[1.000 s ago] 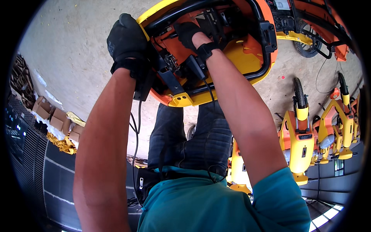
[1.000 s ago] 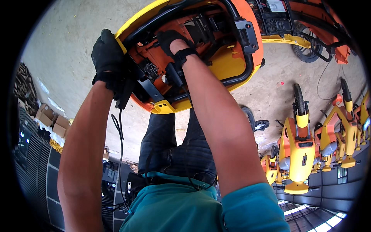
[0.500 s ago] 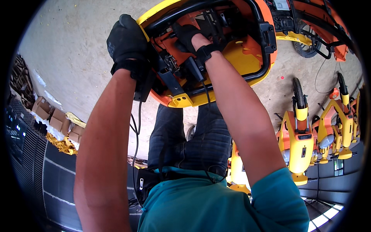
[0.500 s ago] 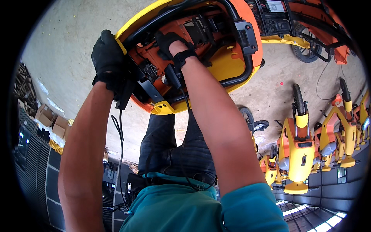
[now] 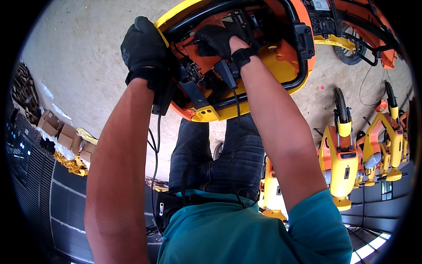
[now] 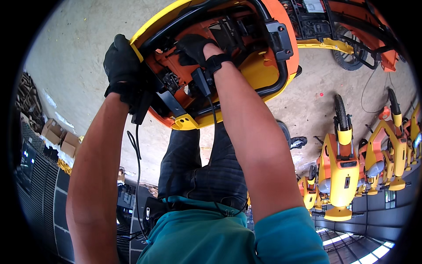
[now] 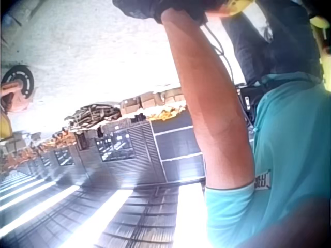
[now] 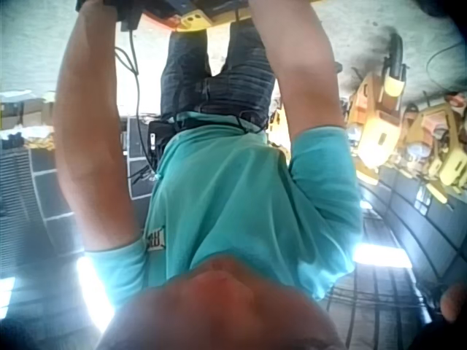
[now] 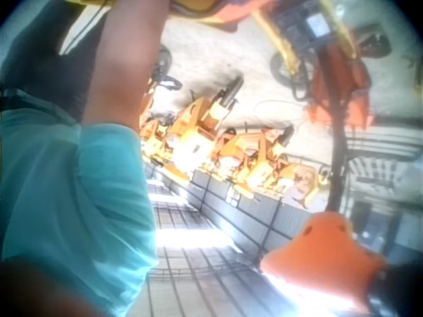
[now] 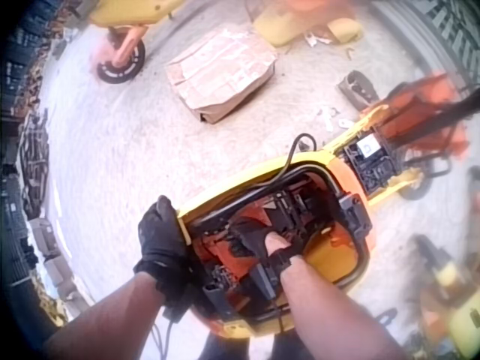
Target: The person works on the internal components of a scooter, handling wires and parts within the body frame and then positioning a large yellow plastic panel onto the scooter's chassis.
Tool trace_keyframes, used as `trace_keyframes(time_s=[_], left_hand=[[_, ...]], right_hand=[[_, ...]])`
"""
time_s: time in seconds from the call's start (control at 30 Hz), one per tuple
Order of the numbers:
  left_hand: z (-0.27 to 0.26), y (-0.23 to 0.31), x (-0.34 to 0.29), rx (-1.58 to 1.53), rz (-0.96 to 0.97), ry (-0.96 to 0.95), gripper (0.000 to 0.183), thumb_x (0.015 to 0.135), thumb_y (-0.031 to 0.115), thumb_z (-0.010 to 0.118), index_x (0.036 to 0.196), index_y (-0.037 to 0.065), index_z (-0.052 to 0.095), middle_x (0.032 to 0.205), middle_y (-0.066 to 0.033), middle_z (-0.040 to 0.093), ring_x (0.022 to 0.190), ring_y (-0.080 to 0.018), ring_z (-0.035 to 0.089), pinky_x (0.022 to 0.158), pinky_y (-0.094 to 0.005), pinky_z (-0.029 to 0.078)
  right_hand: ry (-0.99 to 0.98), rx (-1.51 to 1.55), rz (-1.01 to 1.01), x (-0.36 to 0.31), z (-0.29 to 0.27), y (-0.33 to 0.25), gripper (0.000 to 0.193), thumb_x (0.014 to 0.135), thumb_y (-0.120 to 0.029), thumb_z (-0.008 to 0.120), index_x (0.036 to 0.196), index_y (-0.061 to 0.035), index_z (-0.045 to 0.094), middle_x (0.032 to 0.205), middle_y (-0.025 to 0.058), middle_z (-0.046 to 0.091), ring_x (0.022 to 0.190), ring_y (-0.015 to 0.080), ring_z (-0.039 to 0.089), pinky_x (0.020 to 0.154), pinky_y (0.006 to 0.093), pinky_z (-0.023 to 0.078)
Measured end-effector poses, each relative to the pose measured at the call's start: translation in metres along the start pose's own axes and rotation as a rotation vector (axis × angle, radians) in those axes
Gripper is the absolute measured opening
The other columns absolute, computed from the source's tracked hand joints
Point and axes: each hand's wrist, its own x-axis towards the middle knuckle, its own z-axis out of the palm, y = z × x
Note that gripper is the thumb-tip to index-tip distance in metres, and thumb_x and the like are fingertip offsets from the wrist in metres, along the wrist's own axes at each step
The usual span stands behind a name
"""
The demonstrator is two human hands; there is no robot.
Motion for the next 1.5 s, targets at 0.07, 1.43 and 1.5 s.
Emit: trace_keyframes(time_s=[0.07,1.43,1.5], left_hand=[[0.002,-0.002,0.000,-0.010,-0.004,-0.009,0.023,0.087,0.022,0.037,0.083,0.003,0.050,0.087,-0.0201,0.062,0.081,-0.0370,0.060,0.070,-0.0412,0.048],[-0.002,-0.007,0.001,0.056,0.008,0.013,0.012,0.084,0.016,0.046,0.086,0.005,0.051,0.086,-0.0199,0.062,0.080,-0.0355,0.062,0.067,-0.0408,0.049],[-0.007,-0.007,-0.001,0.078,0.033,0.033,0.011,0.083,0.014,0.047,0.086,0.005,0.051,0.086,-0.0198,0.062,0.080,-0.0355,0.062,0.067,-0.0408,0.049]], right_hand=[[0.128,-0.162,0.105,0.006,0.010,-0.003,0.023,0.086,-0.024,0.049,0.094,-0.0064,0.062,0.080,0.0086,0.065,0.063,0.0212,0.063,0.070,0.0361,0.050],[0.047,-0.209,0.127,0.024,0.007,0.009,0.024,0.073,-0.012,0.063,0.096,-0.0071,0.063,0.094,0.0142,0.064,0.087,0.0297,0.062,0.072,0.0392,0.050],[0.063,-0.590,-0.018,0.027,0.007,0.011,0.024,0.073,-0.012,0.062,0.096,-0.0079,0.063,0.095,0.0141,0.064,0.087,0.0303,0.062,0.071,0.0392,0.050]])
